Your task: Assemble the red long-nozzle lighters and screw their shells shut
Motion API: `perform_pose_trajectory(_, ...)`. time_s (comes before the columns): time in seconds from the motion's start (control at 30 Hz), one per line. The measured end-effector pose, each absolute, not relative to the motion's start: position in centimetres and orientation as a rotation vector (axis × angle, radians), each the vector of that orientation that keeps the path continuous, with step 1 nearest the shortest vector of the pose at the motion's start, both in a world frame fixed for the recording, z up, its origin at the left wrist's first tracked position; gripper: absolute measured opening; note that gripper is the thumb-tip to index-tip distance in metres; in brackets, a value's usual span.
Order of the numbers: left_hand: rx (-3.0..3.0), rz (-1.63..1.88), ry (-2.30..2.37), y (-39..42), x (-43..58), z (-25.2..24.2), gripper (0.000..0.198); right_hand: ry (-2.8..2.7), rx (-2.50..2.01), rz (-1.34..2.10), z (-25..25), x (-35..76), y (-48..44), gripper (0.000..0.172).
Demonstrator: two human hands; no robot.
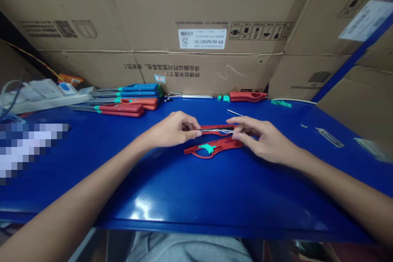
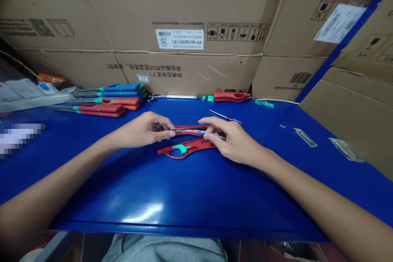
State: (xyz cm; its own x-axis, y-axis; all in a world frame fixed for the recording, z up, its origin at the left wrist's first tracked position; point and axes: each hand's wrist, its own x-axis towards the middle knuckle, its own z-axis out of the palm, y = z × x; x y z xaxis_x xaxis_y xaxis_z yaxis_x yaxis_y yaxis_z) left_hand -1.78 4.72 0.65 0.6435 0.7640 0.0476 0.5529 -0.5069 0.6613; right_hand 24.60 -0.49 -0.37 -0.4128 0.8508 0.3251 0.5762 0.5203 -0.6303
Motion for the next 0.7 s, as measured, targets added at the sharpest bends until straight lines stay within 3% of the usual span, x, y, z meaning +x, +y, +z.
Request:
perform_pose_trajectory(0.13, 2.236, 0.423, 0.983, 4.3, -1.6, 0.7, 0.038, -2.108, -1.184, 0.560, -0.7, 24.5, -0.4, 0.032)
perform_pose_trajectory(0.7, 2.393, 0.418, 1.067, 3.1, -0.5, 0.9, 0.027, -2.053, -1.235, 0.500, -0.8, 23.9, -0.6, 0.026)
